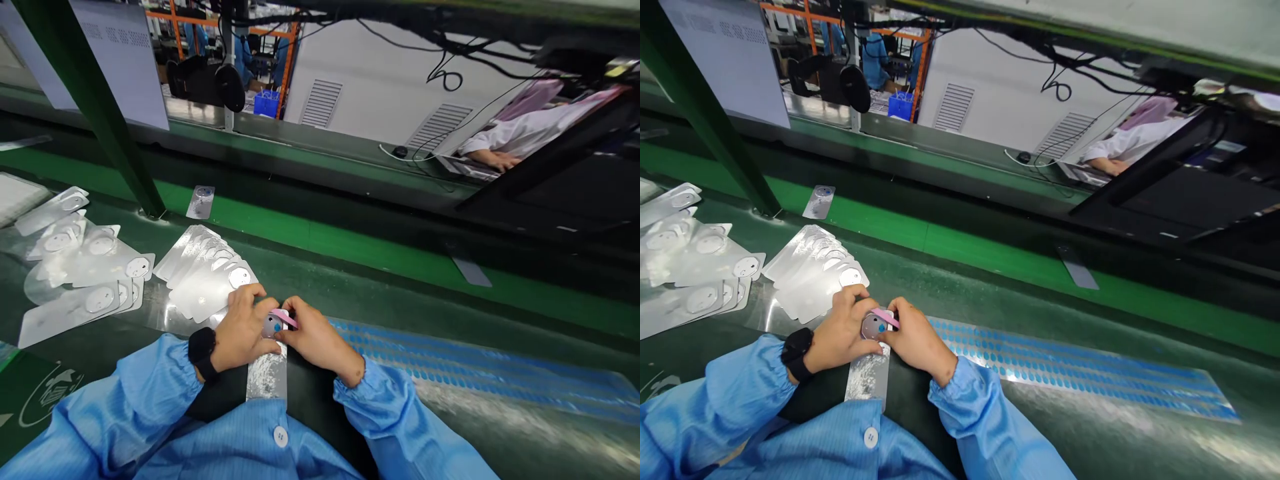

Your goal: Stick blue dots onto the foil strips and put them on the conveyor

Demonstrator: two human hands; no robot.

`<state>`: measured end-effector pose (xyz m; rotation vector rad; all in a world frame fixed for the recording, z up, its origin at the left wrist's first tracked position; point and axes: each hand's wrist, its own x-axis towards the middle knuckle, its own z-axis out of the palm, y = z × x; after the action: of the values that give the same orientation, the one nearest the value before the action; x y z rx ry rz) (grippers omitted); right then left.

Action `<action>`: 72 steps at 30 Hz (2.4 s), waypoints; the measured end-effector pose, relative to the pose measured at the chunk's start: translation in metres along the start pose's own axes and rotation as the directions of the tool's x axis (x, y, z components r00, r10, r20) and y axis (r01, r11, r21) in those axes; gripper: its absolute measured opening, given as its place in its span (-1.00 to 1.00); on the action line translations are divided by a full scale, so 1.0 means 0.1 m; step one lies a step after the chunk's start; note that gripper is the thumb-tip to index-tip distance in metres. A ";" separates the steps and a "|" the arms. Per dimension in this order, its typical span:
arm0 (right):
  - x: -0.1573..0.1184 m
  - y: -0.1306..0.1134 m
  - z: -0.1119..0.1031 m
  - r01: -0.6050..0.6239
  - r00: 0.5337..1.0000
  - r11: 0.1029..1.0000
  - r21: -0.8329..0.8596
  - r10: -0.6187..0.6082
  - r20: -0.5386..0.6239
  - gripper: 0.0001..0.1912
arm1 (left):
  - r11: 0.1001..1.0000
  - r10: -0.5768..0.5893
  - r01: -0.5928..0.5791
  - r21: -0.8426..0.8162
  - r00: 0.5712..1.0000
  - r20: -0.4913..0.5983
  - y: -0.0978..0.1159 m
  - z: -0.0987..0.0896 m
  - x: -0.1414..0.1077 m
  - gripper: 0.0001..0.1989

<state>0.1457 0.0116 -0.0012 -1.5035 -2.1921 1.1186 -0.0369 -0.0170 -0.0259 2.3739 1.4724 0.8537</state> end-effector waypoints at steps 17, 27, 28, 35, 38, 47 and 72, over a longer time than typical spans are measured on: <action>0.61 0.07 -1.06 0.033 0.853 0.911 0.412 0.189 -0.486 -0.81 | 0.913 -0.332 0.157 0.377 0.823 0.461 -0.57 -0.59 0.95 -0.60; -0.11 0.32 -0.33 -0.063 0.980 0.859 0.508 0.150 -0.132 -0.61 | 0.929 -0.360 0.340 -0.144 0.922 -0.140 0.00 -1.29 0.89 -0.68; -0.13 0.33 -0.28 -0.086 0.983 0.846 0.527 0.158 -0.093 -0.61 | 0.921 -0.361 0.329 -0.208 0.923 -0.138 0.08 -1.25 0.84 -0.69; -0.10 0.47 -0.09 -0.151 0.975 0.775 0.614 0.220 -0.039 -0.69 | 0.879 -0.310 0.380 -0.287 0.914 0.261 0.22 -0.29 0.43 -0.84; -0.09 0.48 -0.07 -0.159 0.972 0.789 0.593 0.232 -0.047 -0.77 | 0.947 -0.242 0.299 -0.115 0.903 0.355 0.13 -0.07 0.32 -0.76; -0.11 0.41 -0.12 -0.216 0.962 0.809 0.546 0.272 -0.023 -0.88 | 0.994 -0.074 0.107 -0.032 0.849 0.524 0.04 -0.12 0.27 -0.57; -0.08 0.18 -0.16 -0.147 0.969 0.746 0.649 0.241 -0.058 -0.65 | 0.993 -0.110 0.120 0.012 0.868 0.485 0.11 -0.11 0.24 -0.44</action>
<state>0.1704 0.0146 -0.0017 -1.4355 -1.3455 1.5680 -0.0268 -0.0024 -0.0029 2.2316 1.3619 0.2080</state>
